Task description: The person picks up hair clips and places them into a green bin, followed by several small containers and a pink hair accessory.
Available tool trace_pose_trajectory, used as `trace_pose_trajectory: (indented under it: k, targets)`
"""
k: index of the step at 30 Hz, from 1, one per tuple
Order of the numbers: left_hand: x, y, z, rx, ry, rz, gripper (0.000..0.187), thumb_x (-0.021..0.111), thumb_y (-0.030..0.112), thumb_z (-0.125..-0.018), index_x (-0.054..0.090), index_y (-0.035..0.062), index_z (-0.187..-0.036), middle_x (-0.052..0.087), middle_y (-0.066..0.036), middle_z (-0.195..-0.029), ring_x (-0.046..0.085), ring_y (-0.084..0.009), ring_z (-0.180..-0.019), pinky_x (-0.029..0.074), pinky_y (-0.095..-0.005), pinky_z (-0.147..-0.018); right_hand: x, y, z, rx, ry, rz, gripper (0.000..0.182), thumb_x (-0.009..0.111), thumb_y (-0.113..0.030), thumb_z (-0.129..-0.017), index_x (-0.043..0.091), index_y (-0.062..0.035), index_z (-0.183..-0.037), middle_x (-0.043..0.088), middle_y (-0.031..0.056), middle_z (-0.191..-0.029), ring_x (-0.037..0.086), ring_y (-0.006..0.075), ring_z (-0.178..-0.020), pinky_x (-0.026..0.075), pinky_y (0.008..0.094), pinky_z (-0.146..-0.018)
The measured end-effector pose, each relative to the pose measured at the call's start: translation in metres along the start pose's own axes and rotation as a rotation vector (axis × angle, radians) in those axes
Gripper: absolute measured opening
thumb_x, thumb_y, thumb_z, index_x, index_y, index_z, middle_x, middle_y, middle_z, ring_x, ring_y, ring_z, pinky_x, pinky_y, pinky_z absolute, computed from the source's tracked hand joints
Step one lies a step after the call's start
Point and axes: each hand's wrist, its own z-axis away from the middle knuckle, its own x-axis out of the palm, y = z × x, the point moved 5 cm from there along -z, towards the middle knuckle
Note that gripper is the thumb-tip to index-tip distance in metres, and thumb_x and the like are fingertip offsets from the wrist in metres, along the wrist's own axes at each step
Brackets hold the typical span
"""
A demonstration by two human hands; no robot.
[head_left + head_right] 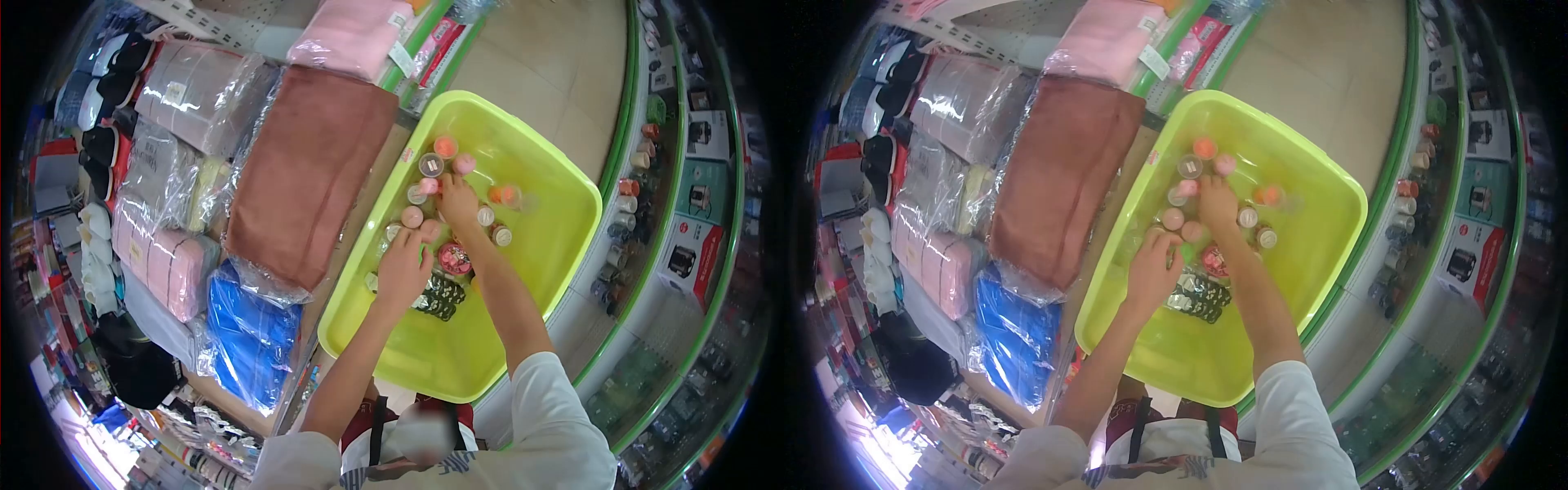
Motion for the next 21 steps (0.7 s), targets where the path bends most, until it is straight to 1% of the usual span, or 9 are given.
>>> trace_pose_trajectory:
  k: [4, 8, 10, 11, 13, 15, 17, 20, 21]
  targets:
    - [-0.020, -0.001, 0.032, -0.030, -0.008, 0.080, 0.016, 0.064, 0.006, -0.085, 0.061, 0.0064, -0.100, 0.059, -0.011, -0.096, 0.064, -0.0262, -0.078, 0.052, -0.0382, -0.069, -0.026, 0.004, 0.022, 0.152, 0.108, -0.277, 0.045, 0.073, -0.027, -0.079, 0.056, -0.0069, -0.116, 0.065, 0.0163, -0.096, 0.066, 0.0345, -0.086, 0.053, 0.0456, -0.073]
    - [-0.054, 0.010, 0.061, -0.038, 0.037, 0.132, 0.015, 0.064, 0.004, -0.084, 0.061, 0.0064, -0.098, 0.059, -0.010, -0.095, 0.065, -0.0253, -0.078, 0.052, -0.0373, -0.069, -0.024, 0.014, 0.025, 0.219, 0.148, -0.460, 0.046, 0.072, -0.028, -0.080, 0.057, -0.0063, -0.118, 0.068, 0.0170, -0.098, 0.067, 0.0348, -0.088, 0.053, 0.0438, -0.076]
    - [-0.067, 0.010, 0.075, -0.038, 0.043, 0.112, 0.014, 0.065, 0.003, -0.084, 0.062, 0.0068, -0.097, 0.060, -0.009, -0.095, 0.066, -0.0246, -0.079, 0.053, -0.0360, -0.070, -0.013, 0.025, 0.019, 0.420, 0.067, -0.568, 0.045, 0.073, -0.030, -0.080, 0.059, -0.0065, -0.115, 0.070, 0.0173, -0.097, 0.069, 0.0328, -0.090, 0.054, 0.0419, -0.079]
    - [-0.075, 0.010, 0.083, -0.038, 0.065, 0.118, 0.014, 0.065, 0.003, -0.084, 0.062, 0.0068, -0.097, 0.060, -0.009, -0.095, 0.066, -0.0246, -0.079, 0.053, -0.0360, -0.070, -0.013, 0.025, 0.019, 0.398, 0.070, -0.561, 0.045, 0.073, -0.030, -0.080, 0.059, -0.0065, -0.115, 0.070, 0.0173, -0.097, 0.069, 0.0328, -0.090, 0.054, 0.0419, -0.079]
    - [-0.090, 0.007, 0.101, -0.069, 0.095, 0.151, 0.014, 0.065, 0.003, -0.084, 0.064, 0.0072, -0.097, 0.060, -0.009, -0.096, 0.066, -0.0245, -0.081, 0.054, -0.0346, -0.071, -0.015, 0.025, 0.023, 0.417, 0.110, -0.468, 0.045, 0.071, -0.033, -0.081, 0.057, -0.0059, -0.114, 0.071, 0.0161, -0.090, 0.069, 0.0350, -0.086, 0.053, 0.0449, -0.076]
    - [-0.108, 0.005, 0.119, -0.067, 0.120, 0.165, 0.014, 0.065, 0.003, -0.084, 0.064, 0.0072, -0.097, 0.061, -0.009, -0.095, 0.066, -0.0246, -0.081, 0.054, -0.0344, -0.071, -0.018, 0.023, 0.025, 0.407, 0.093, -0.481, 0.050, 0.073, -0.036, -0.079, 0.056, -0.0045, -0.114, 0.071, 0.0177, -0.095, 0.069, 0.0368, -0.090, 0.053, 0.0457, -0.079]
    - [-0.123, 0.006, 0.134, -0.075, 0.145, 0.174, 0.014, 0.065, 0.004, -0.084, 0.064, 0.0072, -0.097, 0.061, -0.010, -0.095, 0.067, -0.0247, -0.081, 0.054, -0.0341, -0.071, -0.025, 0.018, 0.031, 0.474, 0.058, -0.400, 0.052, 0.073, -0.039, -0.078, 0.059, -0.0037, -0.114, 0.070, 0.0167, -0.105, 0.069, 0.0327, -0.094, 0.053, 0.0440, -0.084]
    - [-0.153, -0.001, 0.173, -0.177, 0.175, 0.231, 0.014, 0.065, 0.004, -0.085, 0.063, 0.0068, -0.099, 0.061, -0.011, -0.095, 0.066, -0.0251, -0.082, 0.054, -0.0363, -0.073, 0.077, 0.130, 0.012, 0.298, 0.096, -0.258, 0.048, 0.067, -0.040, -0.085, 0.057, -0.0017, -0.112, 0.066, 0.0181, -0.110, 0.066, 0.0288, -0.099, 0.051, 0.0455, -0.082]
    - [-0.155, -0.005, 0.187, -0.147, 0.149, 0.264, 0.014, 0.064, 0.006, -0.086, 0.062, 0.0068, -0.100, 0.061, -0.011, -0.095, 0.066, -0.0261, -0.083, 0.053, -0.0376, -0.073, 0.126, 0.175, -0.003, 0.125, -0.087, 0.223, 0.053, 0.063, -0.046, -0.089, 0.057, -0.0059, -0.124, 0.065, 0.0213, -0.109, 0.065, 0.0353, -0.101, 0.053, 0.0426, -0.083]
